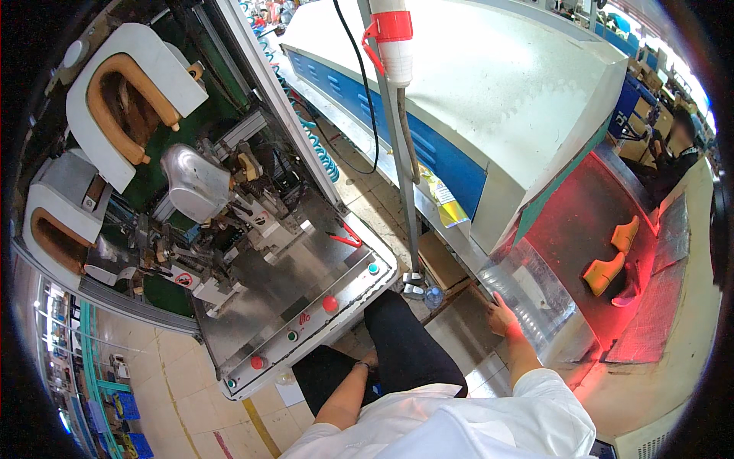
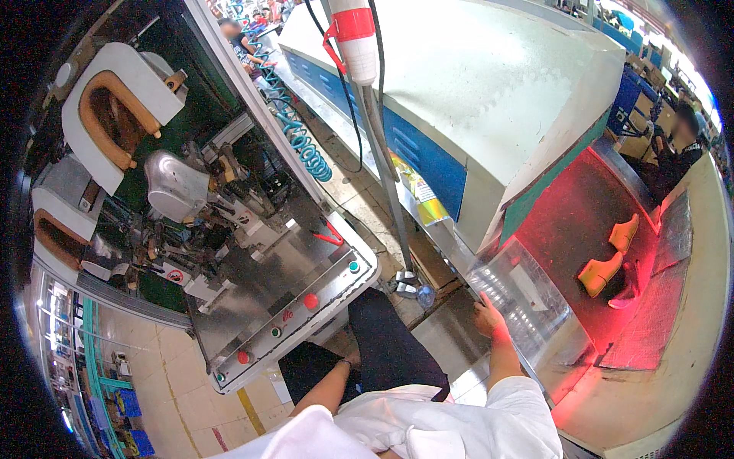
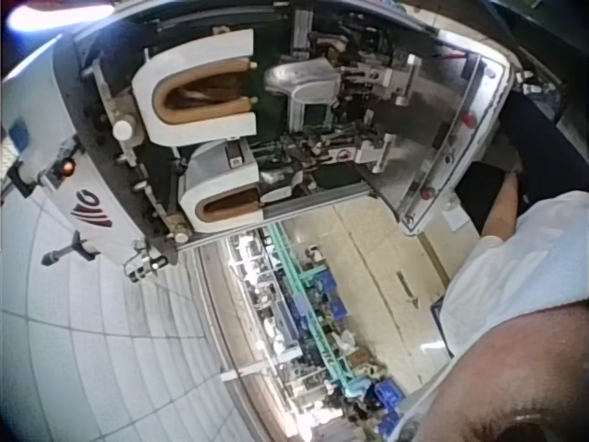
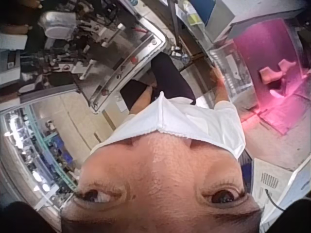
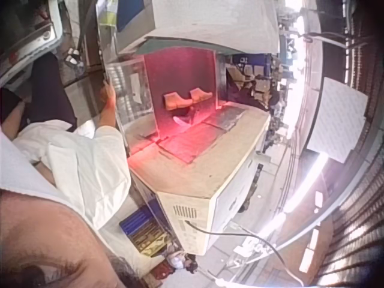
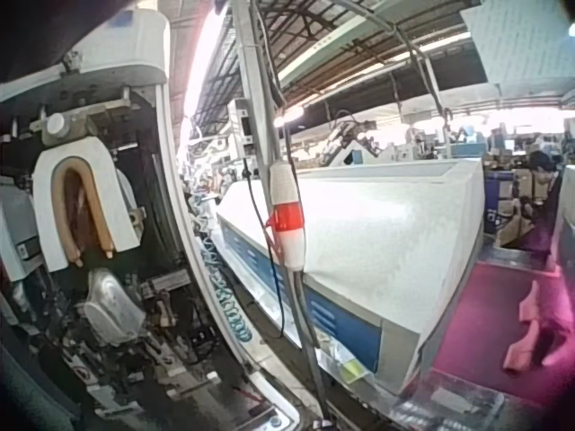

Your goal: Operating a heat-setting or lasting machine to shape shoe uppers.

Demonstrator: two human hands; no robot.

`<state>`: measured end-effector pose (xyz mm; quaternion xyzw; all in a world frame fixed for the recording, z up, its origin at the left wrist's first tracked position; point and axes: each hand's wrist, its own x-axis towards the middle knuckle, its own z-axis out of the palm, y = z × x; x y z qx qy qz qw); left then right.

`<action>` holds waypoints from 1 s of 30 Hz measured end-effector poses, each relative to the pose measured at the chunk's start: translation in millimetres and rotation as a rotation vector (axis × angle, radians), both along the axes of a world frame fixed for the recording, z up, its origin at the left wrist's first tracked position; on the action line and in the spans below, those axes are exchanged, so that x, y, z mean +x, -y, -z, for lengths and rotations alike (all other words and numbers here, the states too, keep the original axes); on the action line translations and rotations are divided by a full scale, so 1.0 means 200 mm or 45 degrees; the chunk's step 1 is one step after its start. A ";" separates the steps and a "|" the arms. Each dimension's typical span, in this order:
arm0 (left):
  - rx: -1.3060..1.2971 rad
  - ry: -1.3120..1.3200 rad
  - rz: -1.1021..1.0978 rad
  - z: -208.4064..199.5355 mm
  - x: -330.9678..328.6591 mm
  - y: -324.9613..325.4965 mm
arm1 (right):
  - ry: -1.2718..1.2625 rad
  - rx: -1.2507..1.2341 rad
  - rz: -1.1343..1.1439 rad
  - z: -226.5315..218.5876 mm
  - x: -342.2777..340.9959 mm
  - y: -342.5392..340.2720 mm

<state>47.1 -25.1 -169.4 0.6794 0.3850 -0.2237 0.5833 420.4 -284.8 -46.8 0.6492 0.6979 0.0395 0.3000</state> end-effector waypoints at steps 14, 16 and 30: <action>-0.123 0.088 -0.051 -0.02 0.00 -0.01 | -0.034 -0.099 0.060 -0.01 -0.01 0.00; -0.225 -0.018 -0.139 -0.04 0.01 -0.01 | -0.048 -0.092 0.022 0.00 0.00 0.00; 0.909 0.660 0.233 -0.08 -0.07 0.14 | -0.038 -0.066 0.043 0.02 0.00 0.01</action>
